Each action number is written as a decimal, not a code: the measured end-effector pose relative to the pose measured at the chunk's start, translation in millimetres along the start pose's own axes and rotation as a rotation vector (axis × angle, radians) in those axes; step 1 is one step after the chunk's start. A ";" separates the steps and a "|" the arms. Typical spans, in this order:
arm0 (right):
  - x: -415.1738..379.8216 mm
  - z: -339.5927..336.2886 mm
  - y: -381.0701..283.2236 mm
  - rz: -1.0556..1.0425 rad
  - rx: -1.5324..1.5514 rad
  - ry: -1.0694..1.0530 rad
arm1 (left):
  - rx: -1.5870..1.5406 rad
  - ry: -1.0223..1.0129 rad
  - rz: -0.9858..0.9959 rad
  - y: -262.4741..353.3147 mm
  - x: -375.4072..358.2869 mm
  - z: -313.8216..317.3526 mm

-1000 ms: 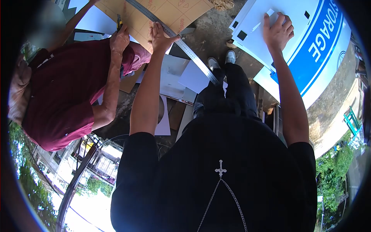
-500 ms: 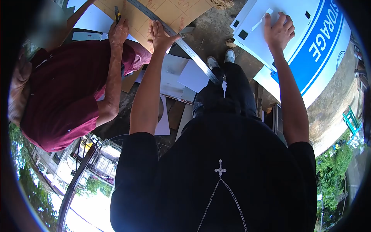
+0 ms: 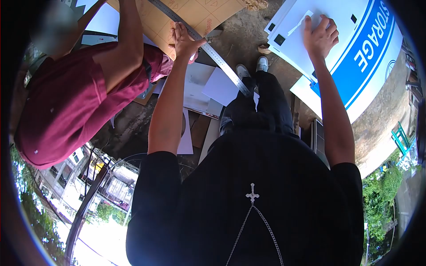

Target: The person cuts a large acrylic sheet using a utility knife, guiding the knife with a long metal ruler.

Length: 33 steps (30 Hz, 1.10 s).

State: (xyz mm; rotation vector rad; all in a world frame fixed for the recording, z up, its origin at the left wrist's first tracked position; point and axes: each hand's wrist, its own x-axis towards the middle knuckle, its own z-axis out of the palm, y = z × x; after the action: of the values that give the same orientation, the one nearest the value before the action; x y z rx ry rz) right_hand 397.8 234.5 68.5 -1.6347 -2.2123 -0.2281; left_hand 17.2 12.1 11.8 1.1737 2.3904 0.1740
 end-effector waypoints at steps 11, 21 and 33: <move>-0.7 -3.3 -0.9 0.004 -0.009 -0.042 | 0.106 0.011 0.189 -31.5 8.8 -8.8; 2.9 -22.1 -14.4 0.111 -0.007 -0.146 | 0.132 0.112 0.145 -33.5 7.4 9.3; 1.3 -14.3 -8.6 0.074 -0.051 -0.130 | 0.043 0.055 0.045 -12.1 -2.7 -10.1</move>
State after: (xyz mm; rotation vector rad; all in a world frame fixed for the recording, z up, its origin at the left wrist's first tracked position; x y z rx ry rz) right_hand 392.3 228.0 82.8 -1.8021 -2.2516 -0.1638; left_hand 5.3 3.3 18.0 1.2591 2.4272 0.1717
